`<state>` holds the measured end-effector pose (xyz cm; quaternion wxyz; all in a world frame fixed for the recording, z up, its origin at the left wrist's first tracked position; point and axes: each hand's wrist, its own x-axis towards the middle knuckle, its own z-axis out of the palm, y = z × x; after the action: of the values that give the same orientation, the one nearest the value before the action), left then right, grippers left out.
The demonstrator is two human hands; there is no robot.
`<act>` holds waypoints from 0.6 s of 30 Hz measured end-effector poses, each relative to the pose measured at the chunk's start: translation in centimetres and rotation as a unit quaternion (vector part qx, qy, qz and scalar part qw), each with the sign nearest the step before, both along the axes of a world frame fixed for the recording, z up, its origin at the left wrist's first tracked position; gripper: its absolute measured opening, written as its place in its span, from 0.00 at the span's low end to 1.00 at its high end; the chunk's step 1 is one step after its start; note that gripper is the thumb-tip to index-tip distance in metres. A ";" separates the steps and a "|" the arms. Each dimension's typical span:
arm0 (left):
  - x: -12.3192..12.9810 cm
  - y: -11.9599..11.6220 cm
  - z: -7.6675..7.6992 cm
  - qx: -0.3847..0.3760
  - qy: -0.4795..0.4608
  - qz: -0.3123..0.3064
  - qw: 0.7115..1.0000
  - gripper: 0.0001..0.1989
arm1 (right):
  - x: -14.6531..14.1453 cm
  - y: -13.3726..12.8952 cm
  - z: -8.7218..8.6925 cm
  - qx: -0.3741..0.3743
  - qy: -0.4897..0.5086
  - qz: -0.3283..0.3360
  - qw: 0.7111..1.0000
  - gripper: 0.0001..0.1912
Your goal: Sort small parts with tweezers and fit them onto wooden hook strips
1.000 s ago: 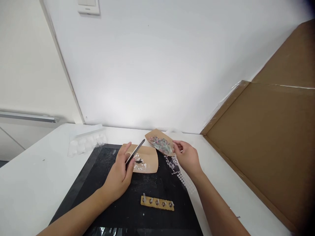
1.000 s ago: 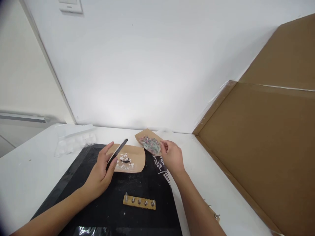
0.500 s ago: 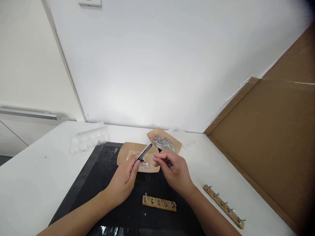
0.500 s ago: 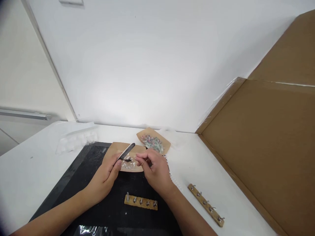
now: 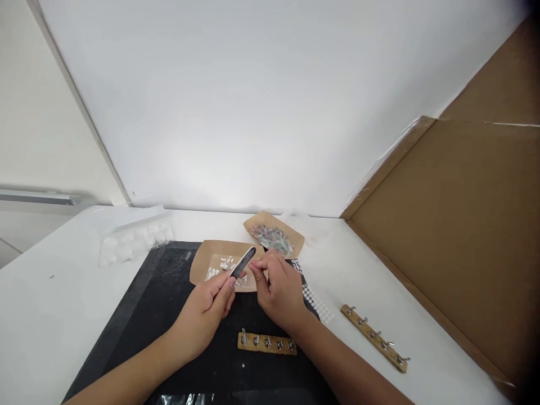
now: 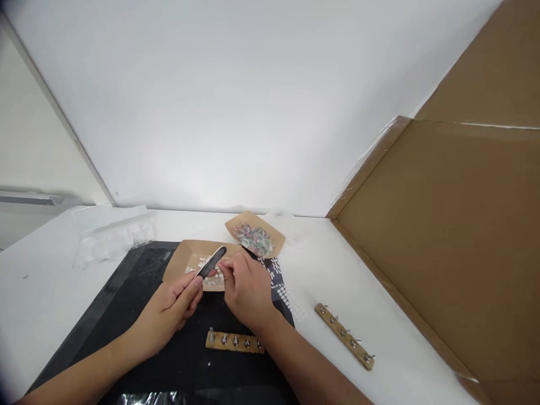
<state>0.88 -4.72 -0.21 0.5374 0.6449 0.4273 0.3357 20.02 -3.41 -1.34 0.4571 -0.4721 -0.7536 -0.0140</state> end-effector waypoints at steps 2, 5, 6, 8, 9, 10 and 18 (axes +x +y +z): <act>-0.1 0.1 0.2 0.011 0.022 0.000 1.000 0.23 | -0.1 0.0 0.0 0.006 -0.031 0.007 0.999 0.07; -0.2 0.2 0.6 0.025 0.049 -0.001 0.998 0.24 | -0.3 0.1 0.0 0.023 -0.043 -0.025 0.998 0.07; -0.2 0.3 0.7 0.029 0.054 0.002 0.998 0.24 | -0.4 0.2 0.0 0.030 -0.038 -0.045 0.998 0.08; -0.3 0.3 0.9 0.035 0.054 0.007 0.998 0.23 | -0.5 0.4 0.1 0.036 -0.028 -0.071 0.996 0.09; -0.4 0.4 0.9 0.035 0.051 0.008 0.998 0.23 | -0.6 0.5 0.1 0.035 -0.026 -0.069 0.997 0.09; -0.5 0.4 1.0 0.033 0.047 0.007 0.998 0.24 | -0.6 0.5 0.2 0.033 -0.027 -0.056 0.998 0.09; -0.5 0.4 1.4 -0.010 -0.022 -0.007 1.000 0.21 | -0.2 0.4 0.3 0.052 -0.004 -0.046 0.998 0.07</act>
<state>0.41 -4.34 1.22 0.5554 0.6351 0.4142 0.3416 19.77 -2.96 -1.04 0.4767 -0.4818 -0.7313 -0.0765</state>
